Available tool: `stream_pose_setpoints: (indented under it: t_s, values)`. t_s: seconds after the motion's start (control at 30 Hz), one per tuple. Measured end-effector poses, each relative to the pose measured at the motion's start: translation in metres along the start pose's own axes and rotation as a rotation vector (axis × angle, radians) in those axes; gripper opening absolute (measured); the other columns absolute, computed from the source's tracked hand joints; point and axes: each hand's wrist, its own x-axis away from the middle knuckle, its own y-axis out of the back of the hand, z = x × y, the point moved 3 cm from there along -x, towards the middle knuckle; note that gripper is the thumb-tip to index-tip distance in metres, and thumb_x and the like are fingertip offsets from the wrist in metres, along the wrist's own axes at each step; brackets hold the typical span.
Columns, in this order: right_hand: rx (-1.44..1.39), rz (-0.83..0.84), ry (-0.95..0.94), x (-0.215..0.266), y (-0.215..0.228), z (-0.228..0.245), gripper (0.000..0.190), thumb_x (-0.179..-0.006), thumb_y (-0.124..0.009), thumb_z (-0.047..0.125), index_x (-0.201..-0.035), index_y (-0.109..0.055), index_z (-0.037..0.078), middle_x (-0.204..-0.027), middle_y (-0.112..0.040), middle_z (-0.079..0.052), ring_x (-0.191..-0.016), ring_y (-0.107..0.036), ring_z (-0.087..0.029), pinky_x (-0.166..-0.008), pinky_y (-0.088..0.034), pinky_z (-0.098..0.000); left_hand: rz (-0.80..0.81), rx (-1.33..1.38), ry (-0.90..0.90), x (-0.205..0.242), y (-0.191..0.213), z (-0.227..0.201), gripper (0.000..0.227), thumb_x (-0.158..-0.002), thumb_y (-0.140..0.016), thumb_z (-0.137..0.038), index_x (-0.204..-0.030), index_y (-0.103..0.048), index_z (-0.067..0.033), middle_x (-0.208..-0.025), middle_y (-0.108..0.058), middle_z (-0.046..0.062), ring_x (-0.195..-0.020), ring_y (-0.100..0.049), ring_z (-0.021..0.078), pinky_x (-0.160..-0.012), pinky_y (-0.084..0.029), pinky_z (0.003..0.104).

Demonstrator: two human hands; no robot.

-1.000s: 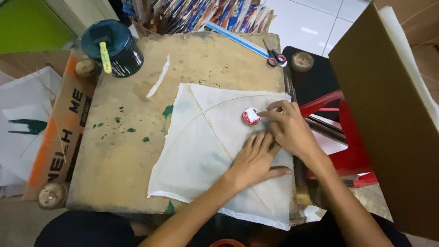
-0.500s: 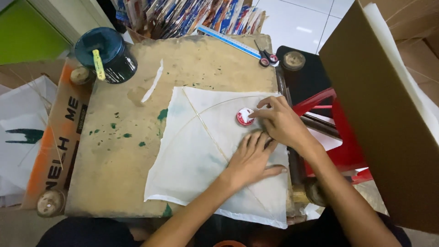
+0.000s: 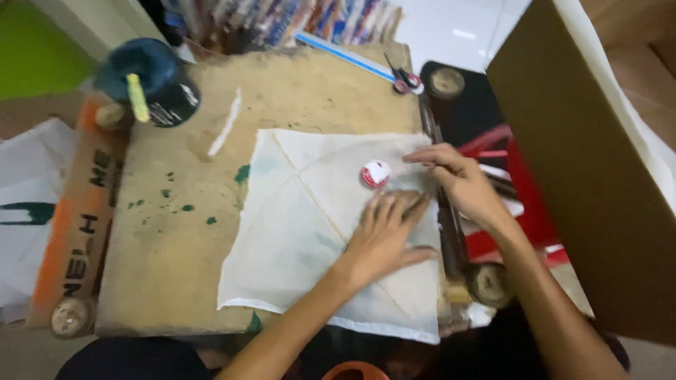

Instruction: Applying glue to the edges of a kite's paper and folding it over the bamboo frame to secure it.

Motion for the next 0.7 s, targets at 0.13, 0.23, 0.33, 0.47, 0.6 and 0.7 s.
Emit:
stream_pose_setpoints:
  t_s: [0.13, 0.23, 0.33, 0.47, 0.6, 0.7]
  values:
    - [0.079, -0.115, 0.028, 0.079, 0.014, 0.0, 0.037, -0.091, -0.05, -0.003, -0.116, -0.076, 0.005, -0.119, -0.07, -0.02, -0.123, -0.061, -0.038, -0.11, -0.042, -0.0486, 0.086, 0.087, 0.016, 0.0, -0.01, 0.006, 0.085, -0.089, -0.062, -0.057, -0.156, -0.037, -0.0095, -0.151, -0.038, 0.019, -0.144, -0.03, 0.0376, -0.12, -0.014, 0.063]
    - [0.284, -0.112, -0.107, 0.127, 0.007, -0.007, 0.046, -0.083, -0.058, -0.007, -0.114, -0.081, 0.017, -0.117, -0.072, -0.011, -0.112, -0.064, -0.038, -0.105, -0.047, -0.0484, 0.055, 0.029, -0.011, 0.003, -0.014, 0.005, 0.093, -0.087, -0.06, -0.066, -0.156, -0.037, -0.0085, -0.149, -0.039, 0.019, -0.14, -0.032, 0.0374, -0.118, -0.019, 0.061]
    - [0.369, -0.136, -0.146, 0.14, 0.001, -0.006, 0.054, -0.084, -0.056, -0.006, -0.119, -0.08, 0.026, -0.118, -0.068, -0.008, -0.114, -0.062, -0.034, -0.104, -0.047, -0.0457, 0.064, 0.022, -0.032, 0.0, -0.015, 0.007, 0.101, -0.083, -0.064, -0.067, -0.158, -0.033, -0.0077, -0.152, -0.034, 0.022, -0.142, -0.029, 0.04, -0.118, -0.017, 0.064]
    - [0.543, -0.098, -0.046, 0.143, -0.006, -0.007, 0.05, -0.085, -0.059, 0.0, -0.121, -0.078, 0.029, -0.121, -0.063, -0.008, -0.112, -0.059, -0.036, -0.1, -0.048, -0.0478, 0.09, -0.001, -0.028, 0.0, -0.015, 0.004, 0.111, -0.077, -0.063, -0.077, -0.158, -0.032, -0.0084, -0.152, -0.033, 0.021, -0.142, -0.028, 0.0395, -0.119, -0.017, 0.062]
    - [0.505, -0.136, -0.054, 0.145, -0.002, -0.005, 0.036, -0.084, -0.059, -0.001, -0.102, -0.081, 0.021, -0.117, -0.063, -0.008, -0.109, -0.058, -0.036, -0.098, -0.048, -0.0462, 0.135, 0.02, -0.012, -0.002, -0.014, 0.003, 0.117, -0.074, -0.066, -0.079, -0.159, -0.029, -0.0075, -0.153, -0.03, 0.022, -0.143, -0.025, 0.0404, -0.119, -0.011, 0.061]
    - [0.473, -0.098, -0.053, 0.136, -0.001, 0.003, 0.047, -0.081, -0.06, -0.002, -0.116, -0.079, 0.023, -0.121, -0.062, -0.008, -0.112, -0.056, -0.037, -0.101, -0.047, -0.0479, 0.141, 0.019, -0.003, -0.001, -0.016, 0.005, 0.117, -0.075, -0.066, -0.079, -0.16, -0.027, -0.0089, -0.154, -0.029, 0.021, -0.143, -0.024, 0.0394, -0.119, -0.011, 0.061]
